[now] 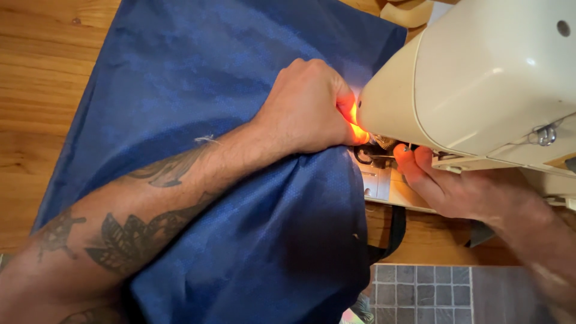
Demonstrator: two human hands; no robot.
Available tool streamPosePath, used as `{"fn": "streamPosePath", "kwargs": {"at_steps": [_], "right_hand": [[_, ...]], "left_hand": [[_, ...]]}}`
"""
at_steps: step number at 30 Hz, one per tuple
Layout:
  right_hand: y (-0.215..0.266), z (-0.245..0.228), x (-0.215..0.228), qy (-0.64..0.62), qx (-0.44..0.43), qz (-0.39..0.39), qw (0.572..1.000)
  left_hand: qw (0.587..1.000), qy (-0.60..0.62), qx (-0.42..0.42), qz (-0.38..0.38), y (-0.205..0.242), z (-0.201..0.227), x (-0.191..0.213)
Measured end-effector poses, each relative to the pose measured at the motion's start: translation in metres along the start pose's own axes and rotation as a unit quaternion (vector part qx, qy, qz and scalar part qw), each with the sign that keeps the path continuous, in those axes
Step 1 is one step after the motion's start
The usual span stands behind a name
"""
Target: Sewing a black strap onto a blue fabric bag using a sewing machine
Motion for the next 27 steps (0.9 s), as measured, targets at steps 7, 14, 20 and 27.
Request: {"fn": "streamPosePath", "kwargs": {"at_steps": [7, 14, 20, 27], "right_hand": [[0.005, -0.005, -0.003, -0.002, 0.042, 0.007, 0.999], [0.027, -0.012, 0.001, -0.055, -0.121, -0.019, 0.991], [0.001, -0.025, 0.019, -0.136, -0.379, -0.049, 0.914], [-0.002, -0.028, 0.026, -0.149, -0.366, -0.011, 0.919]], "left_hand": [[1.0, -0.006, -0.005, 0.001, 0.001, 0.001, -0.001], [1.0, 0.006, 0.009, 0.001, 0.002, 0.001, 0.002], [0.988, 0.001, -0.15, 0.03, 0.018, -0.004, -0.014], [0.946, -0.077, -0.314, 0.016, 0.048, 0.012, 0.0]]}}
Point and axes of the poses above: each hand's wrist, its own y-axis away from the middle knuckle, its own x-axis out of the back of the hand, z = x × y, the point moved 2 cm from there along -y, towards the middle knuckle, and after that the axes turned 9 degrees about z, right-handed, at the moved point
